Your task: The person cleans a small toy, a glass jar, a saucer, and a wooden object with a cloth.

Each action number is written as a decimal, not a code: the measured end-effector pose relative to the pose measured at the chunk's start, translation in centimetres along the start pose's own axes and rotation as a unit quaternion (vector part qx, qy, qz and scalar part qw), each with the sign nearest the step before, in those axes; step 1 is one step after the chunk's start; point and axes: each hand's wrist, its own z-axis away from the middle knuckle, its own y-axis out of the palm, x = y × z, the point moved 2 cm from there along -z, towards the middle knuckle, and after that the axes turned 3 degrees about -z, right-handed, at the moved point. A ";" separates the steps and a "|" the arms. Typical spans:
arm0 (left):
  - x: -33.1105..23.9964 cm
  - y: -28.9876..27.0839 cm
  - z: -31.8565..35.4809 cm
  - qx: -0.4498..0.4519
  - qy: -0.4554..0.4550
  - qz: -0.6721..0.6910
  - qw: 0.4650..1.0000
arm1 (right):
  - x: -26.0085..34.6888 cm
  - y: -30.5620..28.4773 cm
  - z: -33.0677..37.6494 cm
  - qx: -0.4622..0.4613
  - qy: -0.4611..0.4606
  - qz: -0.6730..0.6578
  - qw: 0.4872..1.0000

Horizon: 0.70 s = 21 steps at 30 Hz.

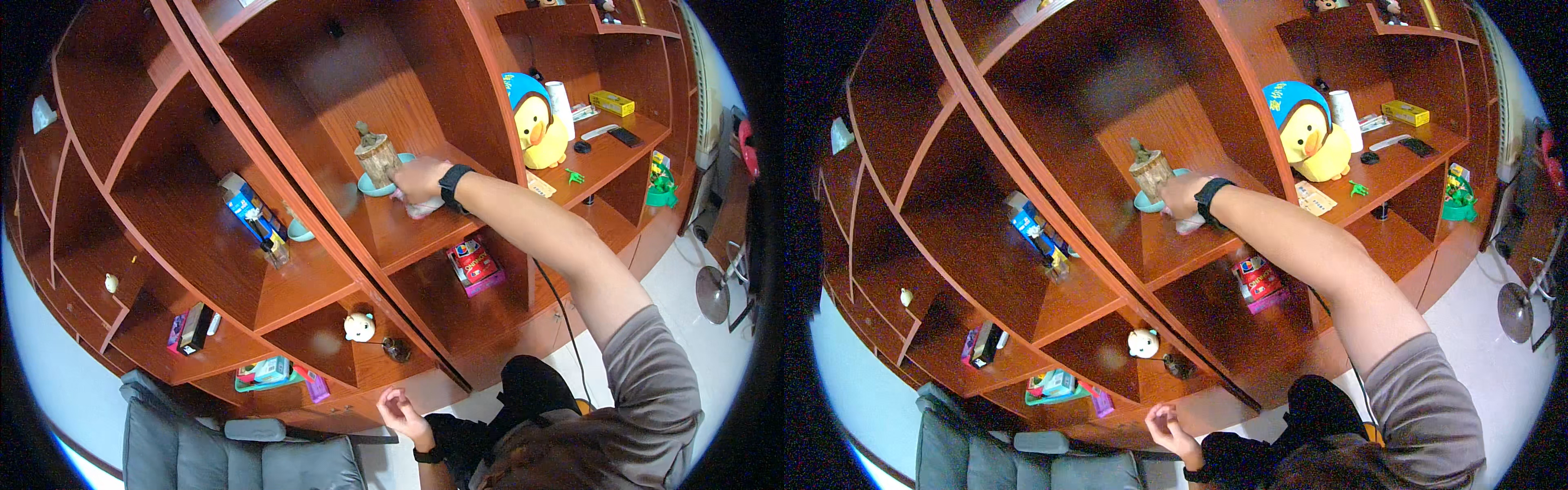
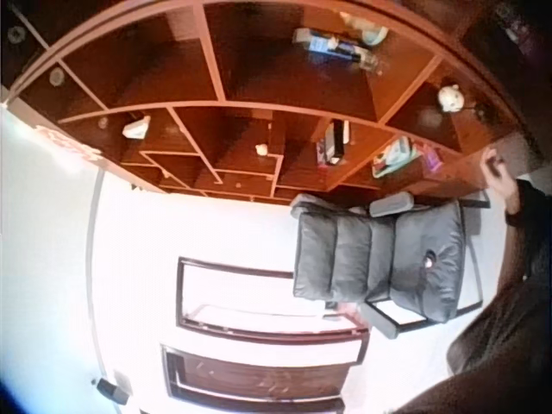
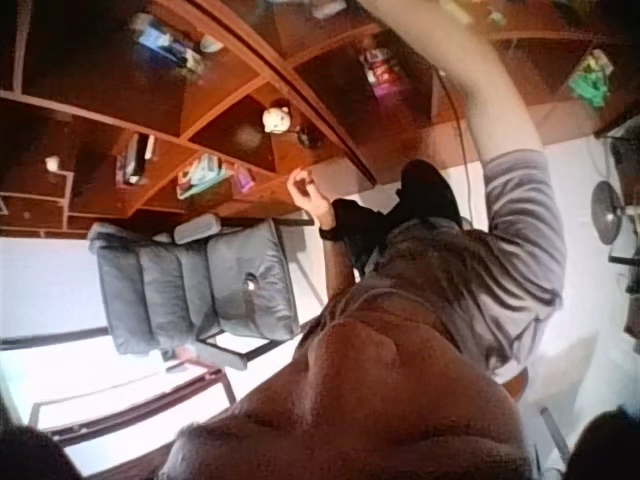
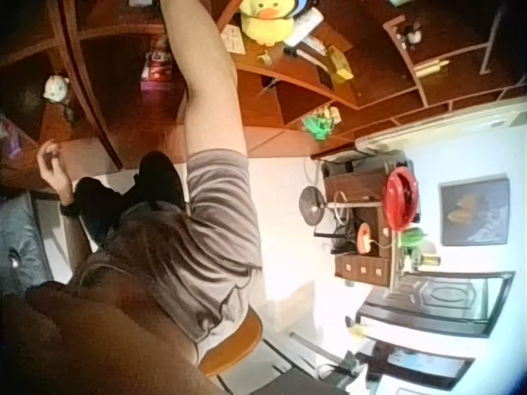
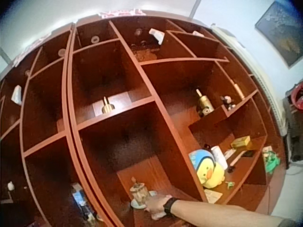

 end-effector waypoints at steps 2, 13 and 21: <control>-1.5 0.7 0.2 0.003 -0.001 -0.010 1.000 | 0.2 0.3 0.0 0.030 0.023 0.032 0.999; -6.9 1.8 -0.6 0.042 0.024 0.043 0.998 | 1.6 -0.9 4.0 -0.011 -0.065 0.098 0.993; -11.4 5.1 -5.2 0.182 0.110 0.081 0.974 | 2.4 -4.1 10.6 0.001 -0.114 0.022 0.993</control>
